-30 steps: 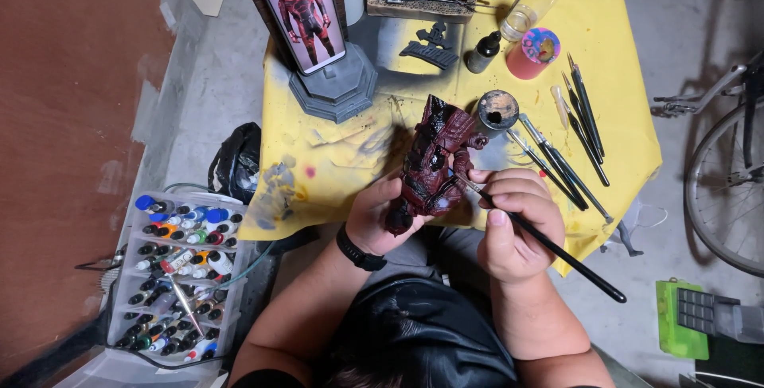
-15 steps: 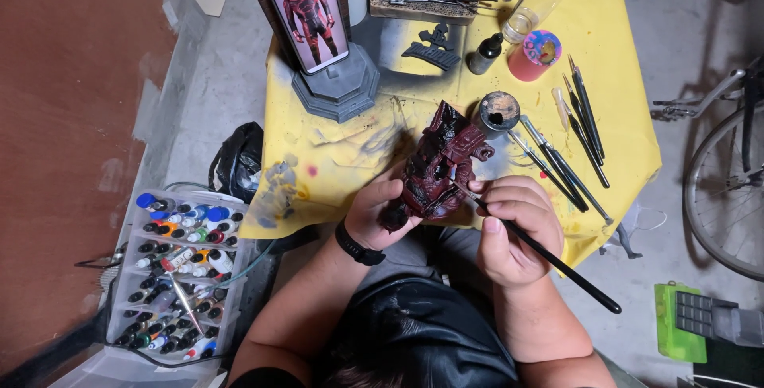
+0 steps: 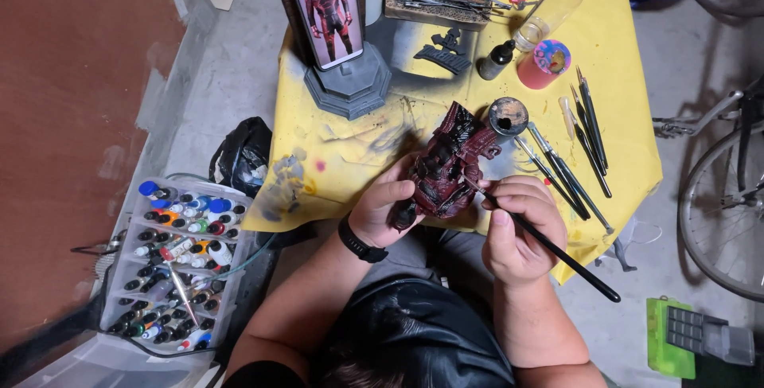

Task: A person uses a fine brush to paint details onto a red action figure at a dedicated workspace.

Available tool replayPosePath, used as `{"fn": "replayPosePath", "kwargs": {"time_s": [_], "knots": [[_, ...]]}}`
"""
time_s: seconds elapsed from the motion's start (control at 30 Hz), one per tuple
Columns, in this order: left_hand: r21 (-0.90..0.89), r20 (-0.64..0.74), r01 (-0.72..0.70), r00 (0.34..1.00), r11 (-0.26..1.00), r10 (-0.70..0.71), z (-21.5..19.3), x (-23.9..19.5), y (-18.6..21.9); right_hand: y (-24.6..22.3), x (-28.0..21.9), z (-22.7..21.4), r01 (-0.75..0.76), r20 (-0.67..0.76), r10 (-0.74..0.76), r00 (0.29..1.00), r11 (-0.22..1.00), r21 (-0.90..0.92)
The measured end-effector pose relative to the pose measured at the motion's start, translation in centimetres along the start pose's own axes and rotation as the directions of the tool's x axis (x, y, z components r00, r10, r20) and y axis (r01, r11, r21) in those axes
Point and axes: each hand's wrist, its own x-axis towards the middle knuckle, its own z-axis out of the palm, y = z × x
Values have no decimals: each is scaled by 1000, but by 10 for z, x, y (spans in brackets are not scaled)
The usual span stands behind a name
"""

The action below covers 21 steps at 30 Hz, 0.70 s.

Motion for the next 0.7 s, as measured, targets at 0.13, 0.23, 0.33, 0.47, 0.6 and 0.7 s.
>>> {"fn": "replayPosePath", "kwargs": {"time_s": [0.13,0.23,0.33,0.47,0.6,0.7], "knots": [[-7,-17,-12,1000,1000,12,2,-1,-1,1,-1,1,6,2,-6,1000,1000,-15],[8,-59,-18,998,1000,19,16,-2,3,-1,-1,3,-5,-5,5,1000,999,-32],[10,-65,-17,998,1000,18,19,-2,4,-3,0,5,-9,-6,9,1000,999,-48],[16,-67,-13,998,1000,14,18,-1,4,-4,2,6,-5,-9,5,1000,998,-66],[11,-75,-19,997,1000,20,17,0,3,-5,3,6,-8,-3,8,1000,997,-78],[9,-66,-19,998,1000,20,18,1,3,-7,5,7,-11,4,11,1000,997,-70]]}}
